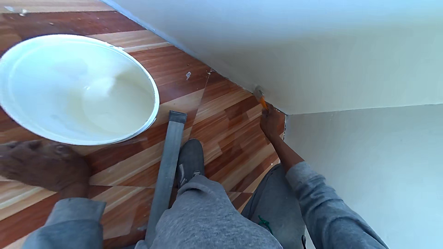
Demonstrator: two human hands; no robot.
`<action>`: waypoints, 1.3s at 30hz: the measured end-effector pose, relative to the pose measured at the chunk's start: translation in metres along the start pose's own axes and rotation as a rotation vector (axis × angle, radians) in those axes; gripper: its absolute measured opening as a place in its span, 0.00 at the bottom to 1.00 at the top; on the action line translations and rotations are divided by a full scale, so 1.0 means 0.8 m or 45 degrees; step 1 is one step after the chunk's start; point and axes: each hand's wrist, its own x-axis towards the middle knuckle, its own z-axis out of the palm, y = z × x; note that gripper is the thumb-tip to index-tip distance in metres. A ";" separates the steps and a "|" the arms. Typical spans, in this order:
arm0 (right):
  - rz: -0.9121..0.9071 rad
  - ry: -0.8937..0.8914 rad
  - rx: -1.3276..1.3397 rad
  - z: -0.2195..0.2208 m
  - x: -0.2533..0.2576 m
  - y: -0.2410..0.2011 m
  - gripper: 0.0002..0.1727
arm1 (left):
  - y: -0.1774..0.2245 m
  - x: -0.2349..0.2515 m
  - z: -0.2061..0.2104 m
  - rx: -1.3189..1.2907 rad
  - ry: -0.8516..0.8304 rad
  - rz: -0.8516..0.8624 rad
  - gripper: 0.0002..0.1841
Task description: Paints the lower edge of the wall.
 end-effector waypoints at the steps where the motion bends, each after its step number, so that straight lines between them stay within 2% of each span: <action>1: 0.082 0.008 -0.015 -0.003 -0.009 0.013 0.20 | 0.007 -0.007 -0.005 -0.093 0.060 0.034 0.24; 3: 0.147 0.022 0.013 -0.011 -0.023 0.021 0.21 | 0.003 -0.003 -0.004 -0.094 0.068 0.058 0.24; 5: 0.116 0.034 0.060 -0.016 -0.037 0.013 0.21 | -0.027 0.023 0.015 0.110 -0.016 0.042 0.25; 6: 0.094 0.034 0.073 -0.015 -0.040 0.008 0.20 | -0.067 0.045 0.045 0.223 0.080 0.154 0.26; 7: 0.064 0.035 0.092 -0.011 -0.040 0.002 0.19 | -0.130 0.083 0.093 0.132 0.420 0.476 0.28; 8: 0.041 0.020 0.115 -0.007 -0.039 -0.006 0.19 | -0.155 0.104 0.107 0.079 0.434 0.514 0.31; 11: -0.041 0.010 0.208 0.000 -0.034 -0.040 0.17 | -0.153 0.107 0.102 0.052 0.393 0.432 0.31; 18: -0.380 0.029 0.310 0.024 0.002 -0.145 0.19 | -0.151 0.105 0.107 0.119 0.435 0.426 0.26; 23: -0.470 0.040 0.280 0.080 0.066 -0.233 0.21 | -0.160 0.108 0.108 0.057 0.405 0.426 0.27; 26: -0.411 0.001 0.243 0.109 0.087 -0.261 0.22 | -0.164 0.110 0.112 0.033 0.419 0.448 0.28; 31: -0.338 0.110 0.228 0.115 0.078 -0.246 0.20 | -0.163 0.109 0.111 0.009 0.420 0.428 0.27; 33: -0.289 0.134 0.170 0.103 0.063 -0.225 0.21 | -0.158 0.107 0.107 -0.001 0.428 0.436 0.26; 37: -0.156 0.028 0.131 0.058 0.016 -0.173 0.24 | -0.155 0.105 0.104 -0.009 0.402 0.441 0.27; 39: -0.092 0.054 0.096 0.045 0.007 -0.156 0.22 | -0.158 0.107 0.105 -0.002 0.401 0.447 0.27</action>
